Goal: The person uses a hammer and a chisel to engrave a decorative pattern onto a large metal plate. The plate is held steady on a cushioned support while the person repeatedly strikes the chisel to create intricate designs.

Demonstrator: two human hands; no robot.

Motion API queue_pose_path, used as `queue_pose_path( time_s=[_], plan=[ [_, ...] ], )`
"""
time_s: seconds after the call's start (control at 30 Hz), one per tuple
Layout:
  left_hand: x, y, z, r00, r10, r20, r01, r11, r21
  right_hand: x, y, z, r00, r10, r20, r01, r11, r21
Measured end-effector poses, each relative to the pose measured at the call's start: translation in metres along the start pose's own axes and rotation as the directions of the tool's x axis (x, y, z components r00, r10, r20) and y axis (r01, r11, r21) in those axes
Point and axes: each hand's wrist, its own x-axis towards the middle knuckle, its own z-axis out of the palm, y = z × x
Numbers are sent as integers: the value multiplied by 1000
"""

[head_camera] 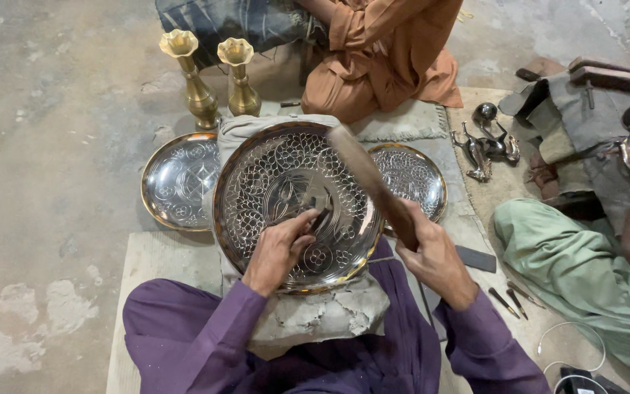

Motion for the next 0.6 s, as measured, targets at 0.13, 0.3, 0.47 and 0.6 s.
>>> queue_pose_path(
  time_s=[0.13, 0.3, 0.47, 0.6],
  plan=[
    [-5, 1, 3, 995, -84, -54, 80, 994, -72, 16, -23, -18, 999, 15, 30, -7, 967, -253],
    [-8, -2, 7, 984, -137, -114, 122, 984, -132, 25, -34, -21, 992, -75, 99, 91, 980, -174],
    [-6, -11, 8, 979, -194, -68, 189, 979, -82, 19, -30, -19, 999, 19, 45, -14, 993, -121],
    [3, -17, 3, 990, -81, 113, 97, 984, -147, 11, -23, -18, 999, -6, 54, 19, 970, -242]
  ],
)
